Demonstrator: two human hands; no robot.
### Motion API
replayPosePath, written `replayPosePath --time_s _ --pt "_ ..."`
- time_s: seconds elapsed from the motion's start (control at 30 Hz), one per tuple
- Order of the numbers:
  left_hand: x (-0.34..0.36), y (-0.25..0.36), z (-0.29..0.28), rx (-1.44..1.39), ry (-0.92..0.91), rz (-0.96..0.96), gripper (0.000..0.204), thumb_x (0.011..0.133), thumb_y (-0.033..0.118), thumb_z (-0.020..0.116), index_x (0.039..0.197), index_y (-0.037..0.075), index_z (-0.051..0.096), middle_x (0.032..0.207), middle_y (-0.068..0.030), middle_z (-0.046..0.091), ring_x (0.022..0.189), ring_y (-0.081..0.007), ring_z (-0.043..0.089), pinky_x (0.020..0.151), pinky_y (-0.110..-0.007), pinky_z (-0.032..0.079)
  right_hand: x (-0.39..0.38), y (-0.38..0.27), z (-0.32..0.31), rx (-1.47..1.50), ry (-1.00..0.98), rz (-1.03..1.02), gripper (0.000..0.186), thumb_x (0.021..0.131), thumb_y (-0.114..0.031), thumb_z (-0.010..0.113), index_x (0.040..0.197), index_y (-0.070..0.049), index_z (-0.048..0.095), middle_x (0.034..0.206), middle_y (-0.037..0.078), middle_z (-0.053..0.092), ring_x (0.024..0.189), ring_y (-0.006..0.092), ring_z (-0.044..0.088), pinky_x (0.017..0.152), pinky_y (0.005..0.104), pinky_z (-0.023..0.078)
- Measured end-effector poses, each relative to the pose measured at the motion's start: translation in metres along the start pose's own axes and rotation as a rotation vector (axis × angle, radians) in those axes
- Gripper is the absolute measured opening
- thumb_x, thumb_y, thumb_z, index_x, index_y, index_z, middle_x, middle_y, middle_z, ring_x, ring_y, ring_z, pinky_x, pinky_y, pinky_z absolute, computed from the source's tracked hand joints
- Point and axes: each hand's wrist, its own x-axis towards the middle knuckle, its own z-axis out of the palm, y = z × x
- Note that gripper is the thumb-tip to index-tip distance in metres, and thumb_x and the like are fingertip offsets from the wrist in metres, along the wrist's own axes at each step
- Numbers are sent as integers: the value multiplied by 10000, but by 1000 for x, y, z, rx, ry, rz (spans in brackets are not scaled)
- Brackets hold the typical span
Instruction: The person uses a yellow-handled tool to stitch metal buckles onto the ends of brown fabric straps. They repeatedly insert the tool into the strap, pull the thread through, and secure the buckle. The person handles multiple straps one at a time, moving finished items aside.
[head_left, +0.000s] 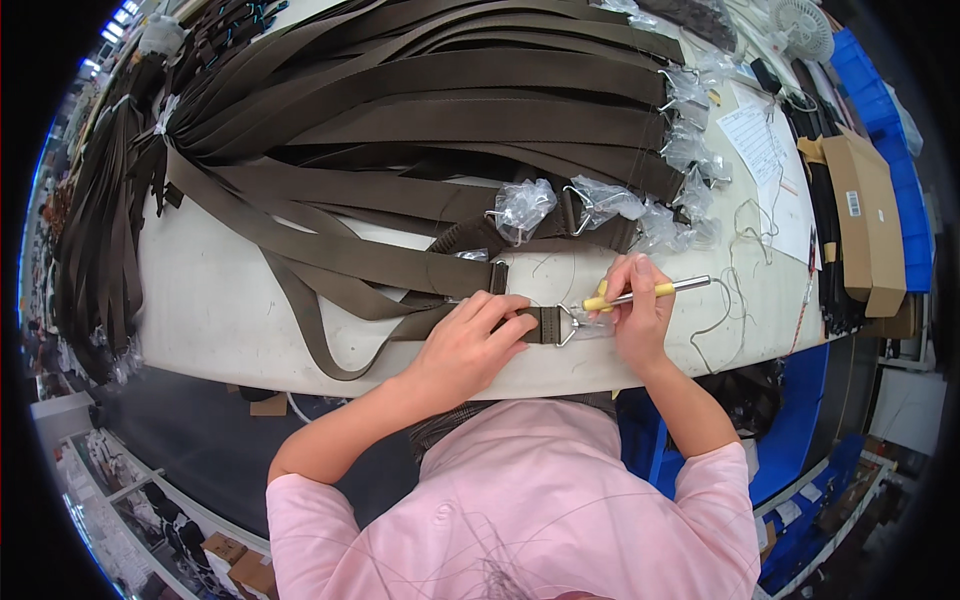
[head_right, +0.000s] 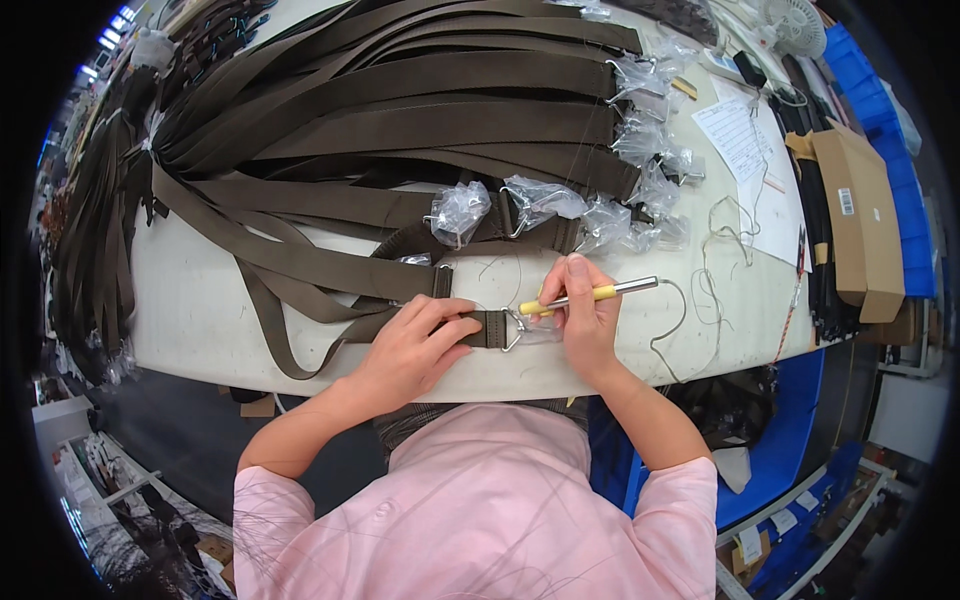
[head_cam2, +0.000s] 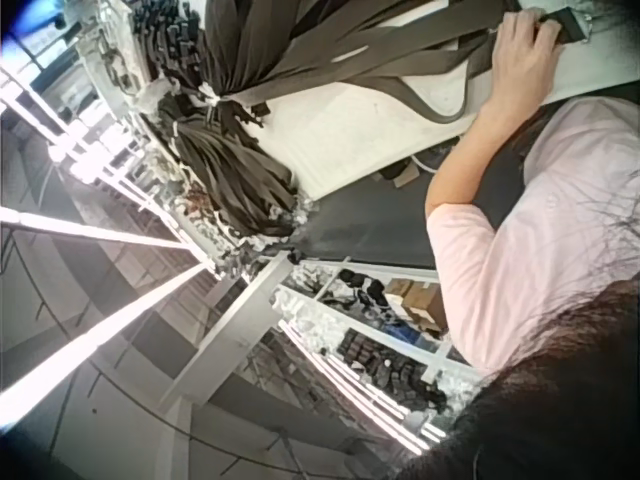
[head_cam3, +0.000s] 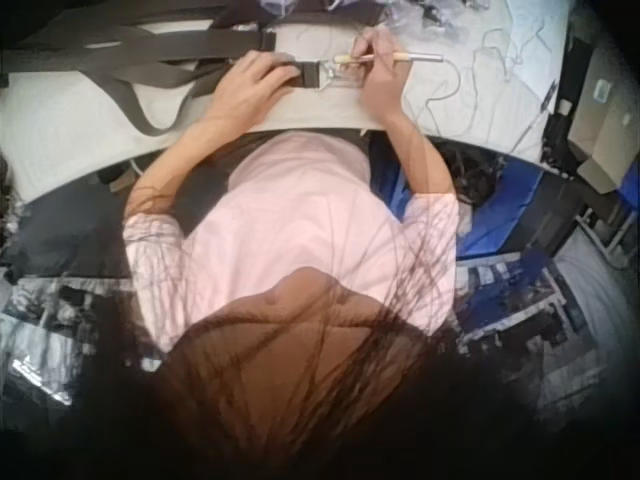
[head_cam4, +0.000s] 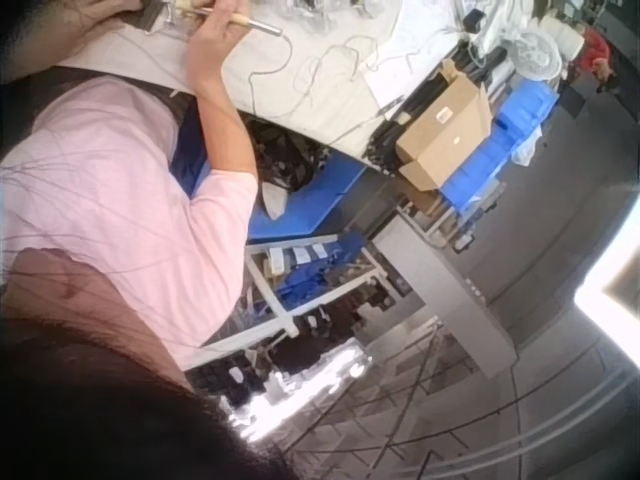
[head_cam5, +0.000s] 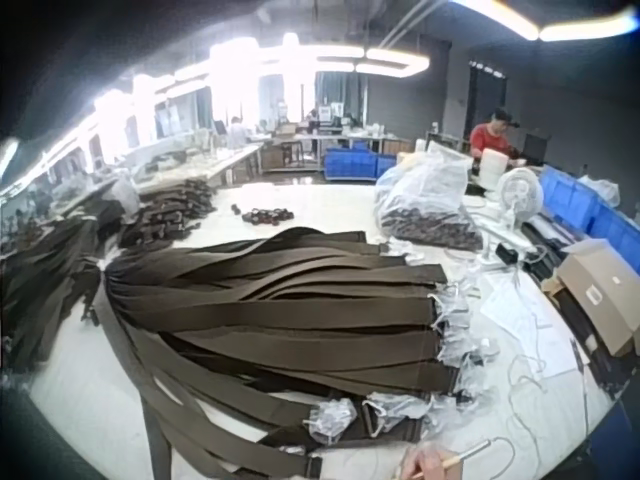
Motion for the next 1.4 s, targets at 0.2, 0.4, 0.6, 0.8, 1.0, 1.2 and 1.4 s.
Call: replayPosePath --time_s 0.2,0.4,0.6,0.8,1.0,1.2,1.4 --pt "17 -19 1 -88 54 33 258 892 83 802 1133 44 717 1264 -77 691 1025 -297 619 880 -399 554 -3 1 1 -273 -206 -14 494 1171 -292 477 777 -29 618 702 7 602 635 68 504 585 273 415" --pt "16 -22 2 -135 60 13 159 895 82 803 1043 47 757 1271 -64 716 1005 -278 625 857 -381 560 3 8 -2 -288 -159 27 496 1174 -292 480 776 -30 617 702 9 608 651 68 518 611 265 432" --pt "15 -21 1 -133 59 3 120 891 75 803 1005 54 769 1274 -63 721 1012 -272 629 855 -376 564 4 4 2 -325 -178 11 490 1173 -305 487 791 -26 615 705 9 608 653 67 533 610 260 444" --pt "15 -21 1 -141 61 -4 127 885 68 805 1007 61 771 1276 -64 719 1023 -274 633 855 -379 569 5 5 3 -314 -190 7 480 1171 -302 499 798 -24 617 713 10 616 654 68 543 609 259 451" --pt "15 -21 2 -135 56 -7 132 884 73 807 1009 61 767 1271 -61 718 1026 -271 633 852 -378 569 4 5 3 -309 -194 14 469 1169 -292 505 806 -20 622 720 10 620 659 67 544 607 259 452" --pt "14 -21 2 -126 60 -3 136 884 77 808 1010 59 760 1267 -61 718 1021 -271 632 850 -380 567 4 8 1 -313 -205 -1 455 1166 -282 512 815 -19 629 725 10 623 659 67 546 605 261 450" --pt "15 -22 3 -117 74 26 145 886 44 790 1014 41 722 1258 -70 719 991 -284 641 851 -381 565 4 9 2 -296 -202 -14 444 1165 -270 514 819 -17 630 725 10 624 657 70 549 608 262 454"
